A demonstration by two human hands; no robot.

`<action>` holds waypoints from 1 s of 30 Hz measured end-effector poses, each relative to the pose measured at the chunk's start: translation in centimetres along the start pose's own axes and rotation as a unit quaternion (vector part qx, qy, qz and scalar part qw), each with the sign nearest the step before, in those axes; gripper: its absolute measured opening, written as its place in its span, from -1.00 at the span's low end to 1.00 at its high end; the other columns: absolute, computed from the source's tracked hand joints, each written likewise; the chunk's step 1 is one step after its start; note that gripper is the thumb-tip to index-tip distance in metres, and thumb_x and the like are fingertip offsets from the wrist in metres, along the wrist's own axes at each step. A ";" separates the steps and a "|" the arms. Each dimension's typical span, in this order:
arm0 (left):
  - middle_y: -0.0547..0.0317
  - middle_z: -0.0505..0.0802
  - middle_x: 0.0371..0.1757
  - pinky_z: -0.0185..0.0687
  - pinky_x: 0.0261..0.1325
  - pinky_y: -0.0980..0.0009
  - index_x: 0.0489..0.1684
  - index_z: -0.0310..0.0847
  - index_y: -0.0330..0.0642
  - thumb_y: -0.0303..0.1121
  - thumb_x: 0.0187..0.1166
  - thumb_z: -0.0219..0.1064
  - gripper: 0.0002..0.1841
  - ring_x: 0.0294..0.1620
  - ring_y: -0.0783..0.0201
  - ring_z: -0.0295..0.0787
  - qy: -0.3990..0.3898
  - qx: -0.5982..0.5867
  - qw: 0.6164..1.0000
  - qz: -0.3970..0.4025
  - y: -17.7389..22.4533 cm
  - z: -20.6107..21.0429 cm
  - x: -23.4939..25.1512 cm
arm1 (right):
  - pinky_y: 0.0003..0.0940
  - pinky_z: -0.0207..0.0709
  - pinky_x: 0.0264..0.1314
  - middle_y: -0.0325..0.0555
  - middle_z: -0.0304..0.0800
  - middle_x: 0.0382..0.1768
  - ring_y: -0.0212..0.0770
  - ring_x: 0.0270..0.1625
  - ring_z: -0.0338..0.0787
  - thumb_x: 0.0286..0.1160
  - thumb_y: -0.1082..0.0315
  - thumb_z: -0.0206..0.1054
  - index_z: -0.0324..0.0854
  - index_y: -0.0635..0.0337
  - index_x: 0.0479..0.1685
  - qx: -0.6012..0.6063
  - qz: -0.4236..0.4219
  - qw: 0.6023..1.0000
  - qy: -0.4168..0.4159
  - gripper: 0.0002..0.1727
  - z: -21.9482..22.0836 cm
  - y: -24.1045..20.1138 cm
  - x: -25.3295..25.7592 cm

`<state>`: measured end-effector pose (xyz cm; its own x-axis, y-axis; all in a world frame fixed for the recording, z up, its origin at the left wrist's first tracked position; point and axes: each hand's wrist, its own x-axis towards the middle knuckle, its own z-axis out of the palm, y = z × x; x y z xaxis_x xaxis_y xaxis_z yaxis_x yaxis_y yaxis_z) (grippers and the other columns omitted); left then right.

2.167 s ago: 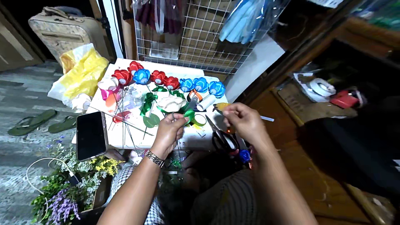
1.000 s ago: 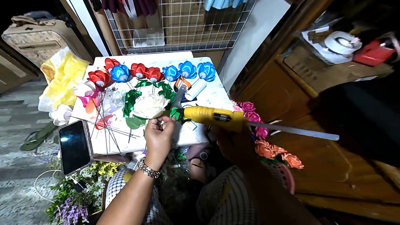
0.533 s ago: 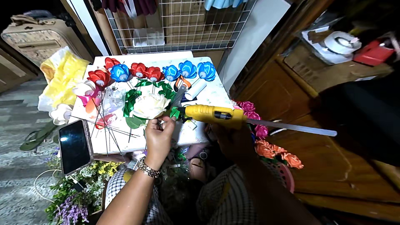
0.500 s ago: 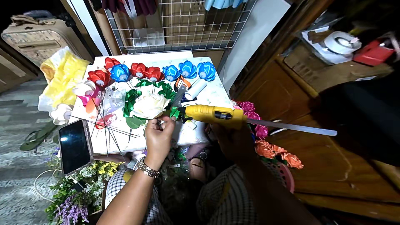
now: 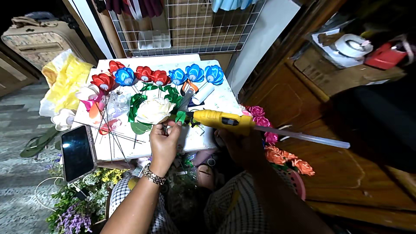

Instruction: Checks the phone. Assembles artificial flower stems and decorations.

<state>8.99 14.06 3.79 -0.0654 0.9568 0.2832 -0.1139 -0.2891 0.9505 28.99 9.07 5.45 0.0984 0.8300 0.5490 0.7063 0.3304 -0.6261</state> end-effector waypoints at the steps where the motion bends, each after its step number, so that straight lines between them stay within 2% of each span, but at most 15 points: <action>1: 0.46 0.67 -0.51 0.32 -0.67 0.70 -0.19 0.56 -0.02 -0.49 0.55 0.37 -0.88 -0.74 0.62 0.35 -0.002 -0.004 1.000 -0.004 0.0 0.0 0.0 | -0.46 0.63 -0.03 -0.14 0.80 -0.25 -0.47 -0.18 0.75 0.58 -0.01 0.29 0.71 0.25 -0.08 -0.009 -0.006 1.000 0.001 -0.56 -0.1 0.0 0.0; 4: 0.40 0.68 -0.47 0.28 -0.68 0.68 -0.20 0.58 -0.04 -0.48 0.56 0.36 -0.91 -0.74 0.59 0.32 -0.012 -0.017 1.000 -0.018 -0.1 -0.2 0.1 | -0.21 0.65 -0.02 0.01 0.77 -0.22 -0.25 -0.15 0.77 0.58 -0.03 0.32 0.71 0.33 -0.05 -0.033 0.000 0.999 0.009 -0.51 -0.7 0.8 0.5; 7: 0.38 0.61 -0.60 0.26 -0.71 0.67 -0.27 0.61 -0.04 -0.46 0.58 0.38 -0.91 -0.78 0.57 0.28 -0.013 -0.036 0.998 -0.050 0.0 -0.3 0.3 | 0.17 0.64 -0.01 0.28 0.80 -0.11 0.11 -0.10 0.83 0.68 -0.05 0.23 0.62 0.46 0.16 -0.057 0.109 0.992 0.031 -0.40 -1.4 2.2 1.9; 9: 0.37 0.58 -0.63 0.23 -0.72 0.67 -0.28 0.63 -0.05 -0.45 0.59 0.38 -0.93 -0.79 0.57 0.27 -0.010 -0.041 0.995 -0.087 0.3 -0.3 0.3 | 0.23 0.56 0.17 0.35 0.75 0.09 0.18 0.09 0.78 0.75 0.04 0.19 0.50 0.41 0.42 -0.022 0.208 0.977 0.026 -0.43 -1.6 4.1 3.4; 10: 0.36 0.57 -0.64 0.23 -0.72 0.66 -0.28 0.63 -0.06 -0.44 0.59 0.38 -0.93 -0.79 0.57 0.26 -0.008 -0.045 0.994 -0.103 0.4 -0.3 0.4 | 0.17 0.53 0.27 0.30 0.71 0.22 0.10 0.18 0.74 0.77 0.09 0.16 0.42 0.34 0.54 0.009 0.247 0.969 0.013 -0.44 -1.5 5.6 4.2; 11: 0.35 0.57 -0.63 0.23 -0.70 0.66 -0.27 0.63 -0.07 -0.44 0.60 0.38 -0.94 -0.78 0.55 0.27 -0.009 -0.048 0.992 -0.117 0.5 -0.2 0.4 | 0.03 0.55 0.29 0.19 0.71 0.24 -0.04 0.17 0.73 0.77 0.15 0.15 0.44 0.31 0.52 0.038 0.264 0.964 0.011 -0.49 -1.0 7.5 4.9; 13: 0.33 0.59 -0.60 0.26 -0.69 0.66 -0.23 0.63 -0.08 -0.44 0.62 0.36 -0.96 -0.77 0.54 0.29 -0.018 -0.055 0.988 -0.141 0.6 -0.2 0.5 | -0.06 0.60 0.22 0.12 0.76 0.11 -0.16 0.07 0.75 0.74 0.23 0.15 0.54 0.37 0.33 0.085 0.259 0.962 0.010 -0.59 0.4 10.6 5.7; 14: 0.32 0.58 -0.61 0.25 -0.69 0.66 -0.23 0.63 -0.08 -0.44 0.62 0.36 -0.96 -0.77 0.53 0.29 -0.022 -0.060 0.986 -0.152 0.6 -0.1 0.5 | -0.06 0.60 0.32 0.13 0.76 0.16 -0.14 0.16 0.76 0.75 0.21 0.14 0.52 0.37 0.36 0.085 0.256 0.963 -0.008 -0.58 1.0 11.2 5.7; 16: 0.32 0.53 -0.67 0.24 -0.71 0.66 -0.25 0.60 -0.08 -0.43 0.65 0.33 -0.93 -0.79 0.53 0.27 -0.032 -0.086 0.980 -0.178 0.7 -0.1 0.5 | 0.18 0.51 0.43 0.30 0.72 0.24 0.13 0.33 0.72 0.78 0.08 0.16 0.51 0.38 0.43 0.028 0.246 0.968 -0.046 -0.47 1.5 11.0 5.0; 18: 0.34 0.47 -0.75 0.23 -0.74 0.68 -0.31 0.56 -0.08 -0.42 0.70 0.27 -0.87 -0.83 0.55 0.25 -0.042 -0.125 0.970 -0.206 0.8 0.0 0.7 | 0.44 0.45 0.33 0.45 0.66 0.24 0.41 0.34 0.65 0.72 -0.12 0.19 0.47 0.38 0.45 -0.075 0.240 0.963 -0.094 -0.31 0.2 9.3 4.1; 20: 0.34 0.44 -0.76 0.17 -0.77 0.69 -0.36 0.54 -0.09 -0.43 0.72 0.23 -0.83 -0.85 0.56 0.23 -0.047 -0.156 0.958 -0.235 0.9 -0.1 0.9 | 0.54 0.38 0.32 0.51 0.64 0.23 0.54 0.37 0.57 0.61 -0.11 0.36 0.56 0.47 0.33 -0.170 0.239 0.945 -0.146 -0.29 -2.5 6.0 3.7; 23: 0.33 0.47 -0.72 0.13 -0.77 0.71 -0.40 0.54 -0.10 -0.43 0.74 0.21 -0.80 -0.84 0.57 0.20 -0.059 -0.173 0.946 -0.266 1.1 0.0 1.0 | 0.37 0.58 0.00 0.24 0.82 -0.17 0.29 -0.04 0.79 0.60 0.14 0.44 0.79 0.33 -0.15 -0.191 0.129 0.961 -0.153 -0.66 -4.6 1.3 2.3; 24: 0.34 0.49 -0.71 0.12 -0.77 0.72 -0.40 0.53 -0.09 -0.43 0.74 0.21 -0.79 -0.84 0.58 0.20 -0.070 -0.176 0.944 -0.271 1.0 0.1 1.0 | 0.22 0.65 -0.06 0.14 0.84 -0.22 0.17 -0.12 0.82 0.56 0.27 0.42 0.82 0.28 -0.16 -0.156 0.039 0.977 -0.138 -0.78 -4.0 0.8 1.9; 27: 0.34 0.50 -0.71 0.17 -0.76 0.72 -0.38 0.53 -0.11 -0.45 0.74 0.18 -0.80 -0.83 0.59 0.24 -0.099 -0.191 0.935 -0.283 0.7 0.6 0.8 | -0.11 0.68 -0.22 -0.03 0.81 -0.30 -0.07 -0.26 0.81 0.53 0.30 0.28 0.84 0.21 0.03 -0.059 -0.176 0.980 -0.075 -0.71 0.5 0.6 1.5; 30: 0.34 0.51 -0.72 0.19 -0.76 0.72 -0.42 0.52 -0.11 -0.48 0.73 0.18 -0.78 -0.83 0.59 0.27 -0.117 -0.192 0.930 -0.290 0.7 0.9 0.5 | -0.22 0.67 -0.25 -0.03 0.83 -0.32 -0.09 -0.27 0.82 0.52 0.40 0.29 0.83 0.20 -0.06 -0.044 -0.277 0.960 -0.004 -0.79 4.2 1.1 1.9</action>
<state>9.77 14.38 4.72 0.3292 0.9228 -0.2003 -0.4124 0.3313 0.8486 26.98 12.88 3.49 -0.3140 0.5420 0.7795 0.7057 0.6825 -0.1902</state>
